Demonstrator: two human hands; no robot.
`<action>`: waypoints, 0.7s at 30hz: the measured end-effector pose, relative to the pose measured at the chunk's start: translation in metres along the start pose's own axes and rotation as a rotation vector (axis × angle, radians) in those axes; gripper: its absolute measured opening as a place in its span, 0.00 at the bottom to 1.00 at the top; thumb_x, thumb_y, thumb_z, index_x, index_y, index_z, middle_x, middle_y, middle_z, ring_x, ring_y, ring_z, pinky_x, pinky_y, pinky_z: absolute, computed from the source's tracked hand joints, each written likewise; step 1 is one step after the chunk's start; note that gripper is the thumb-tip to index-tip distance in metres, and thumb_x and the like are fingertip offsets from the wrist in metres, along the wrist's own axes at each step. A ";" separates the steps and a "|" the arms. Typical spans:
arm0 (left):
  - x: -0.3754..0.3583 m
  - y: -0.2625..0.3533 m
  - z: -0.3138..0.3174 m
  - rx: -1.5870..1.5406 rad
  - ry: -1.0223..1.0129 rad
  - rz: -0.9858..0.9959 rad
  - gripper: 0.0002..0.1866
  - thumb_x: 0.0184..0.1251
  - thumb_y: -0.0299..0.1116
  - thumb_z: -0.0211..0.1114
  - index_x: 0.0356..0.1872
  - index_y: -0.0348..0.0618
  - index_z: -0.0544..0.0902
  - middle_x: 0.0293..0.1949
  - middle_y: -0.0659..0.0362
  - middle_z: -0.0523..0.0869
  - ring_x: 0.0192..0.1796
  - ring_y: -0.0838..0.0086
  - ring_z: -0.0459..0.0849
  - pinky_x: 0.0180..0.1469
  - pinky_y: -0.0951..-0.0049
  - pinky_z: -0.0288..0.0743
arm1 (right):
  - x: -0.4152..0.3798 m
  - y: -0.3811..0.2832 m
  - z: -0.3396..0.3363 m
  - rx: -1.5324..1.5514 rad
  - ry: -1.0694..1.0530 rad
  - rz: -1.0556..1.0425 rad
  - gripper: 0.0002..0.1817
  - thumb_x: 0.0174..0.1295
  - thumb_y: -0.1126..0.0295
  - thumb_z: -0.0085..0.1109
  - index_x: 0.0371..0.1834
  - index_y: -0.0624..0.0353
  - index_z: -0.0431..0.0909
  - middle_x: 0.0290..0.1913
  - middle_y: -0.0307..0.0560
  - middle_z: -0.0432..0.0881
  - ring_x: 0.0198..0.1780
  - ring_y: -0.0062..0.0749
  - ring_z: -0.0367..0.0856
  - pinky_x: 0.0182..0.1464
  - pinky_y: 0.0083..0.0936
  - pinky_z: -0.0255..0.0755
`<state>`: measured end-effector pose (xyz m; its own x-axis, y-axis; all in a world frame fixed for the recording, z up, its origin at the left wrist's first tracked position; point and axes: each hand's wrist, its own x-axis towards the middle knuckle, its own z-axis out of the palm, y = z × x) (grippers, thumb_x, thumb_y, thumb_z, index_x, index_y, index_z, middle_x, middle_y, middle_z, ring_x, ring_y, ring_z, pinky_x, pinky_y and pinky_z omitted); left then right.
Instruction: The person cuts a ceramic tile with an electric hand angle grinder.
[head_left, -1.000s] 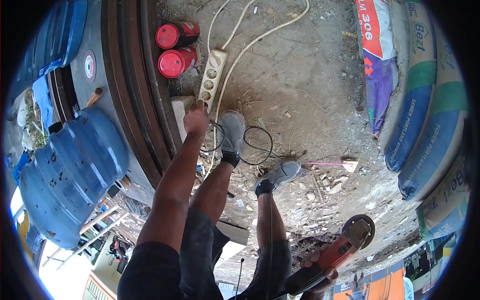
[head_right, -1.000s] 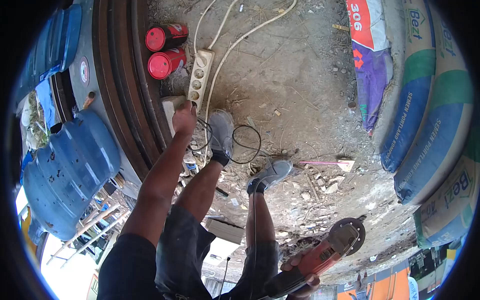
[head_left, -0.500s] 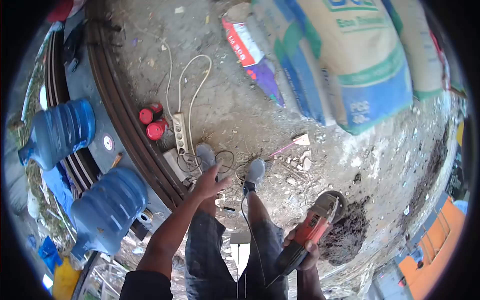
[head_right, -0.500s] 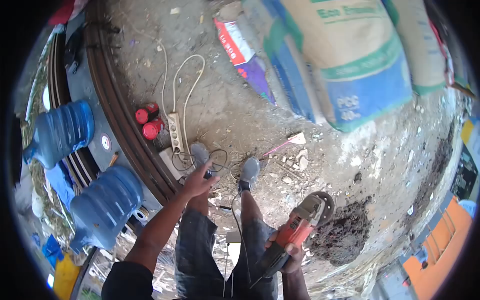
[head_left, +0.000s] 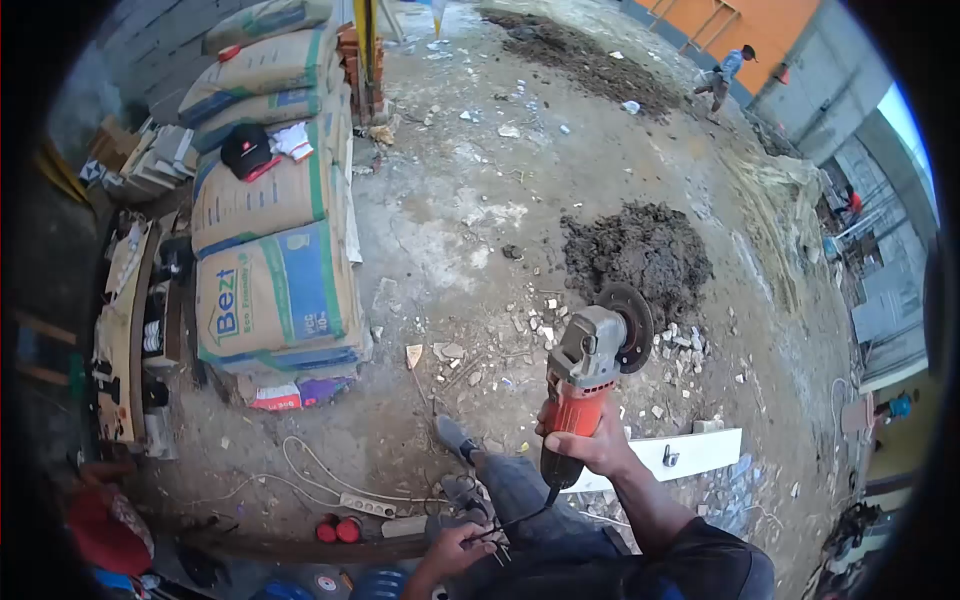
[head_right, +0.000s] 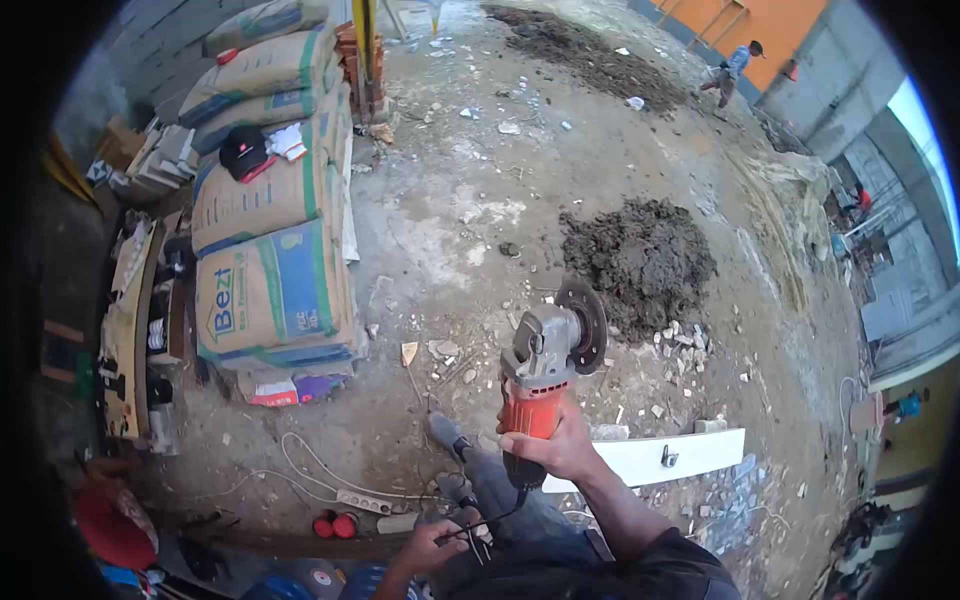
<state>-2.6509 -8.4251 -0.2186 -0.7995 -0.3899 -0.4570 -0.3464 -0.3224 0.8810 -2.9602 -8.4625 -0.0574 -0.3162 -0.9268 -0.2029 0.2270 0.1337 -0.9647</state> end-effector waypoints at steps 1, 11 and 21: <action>-0.009 -0.004 0.009 -0.013 0.035 -0.025 0.18 0.64 0.42 0.73 0.47 0.40 0.84 0.35 0.61 0.87 0.38 0.81 0.82 0.43 0.75 0.76 | -0.025 -0.009 -0.018 -0.010 0.018 -0.051 0.28 0.52 0.72 0.73 0.56 0.62 0.71 0.47 0.45 0.81 0.46 0.27 0.82 0.49 0.28 0.78; 0.015 0.004 0.151 0.458 -0.411 -0.466 0.27 0.75 0.54 0.56 0.61 0.42 0.77 0.46 0.58 0.84 0.45 0.75 0.83 0.44 0.72 0.78 | -0.306 0.036 -0.141 0.007 0.516 -0.021 0.33 0.52 0.68 0.75 0.61 0.62 0.72 0.50 0.40 0.79 0.51 0.23 0.77 0.57 0.26 0.71; 0.014 -0.012 0.400 0.821 -0.613 -0.119 0.28 0.71 0.55 0.60 0.58 0.40 0.82 0.38 0.54 0.87 0.40 0.70 0.84 0.47 0.68 0.76 | -0.564 0.084 -0.289 0.660 0.995 -0.036 0.23 0.55 0.69 0.74 0.51 0.61 0.73 0.37 0.38 0.80 0.36 0.22 0.81 0.39 0.23 0.75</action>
<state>-2.8546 -8.0822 -0.1863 -0.7713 0.1867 -0.6084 -0.4843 0.4481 0.7515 -3.0294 -7.8270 -0.0722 -0.8409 -0.2083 -0.4996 0.5408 -0.3627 -0.7589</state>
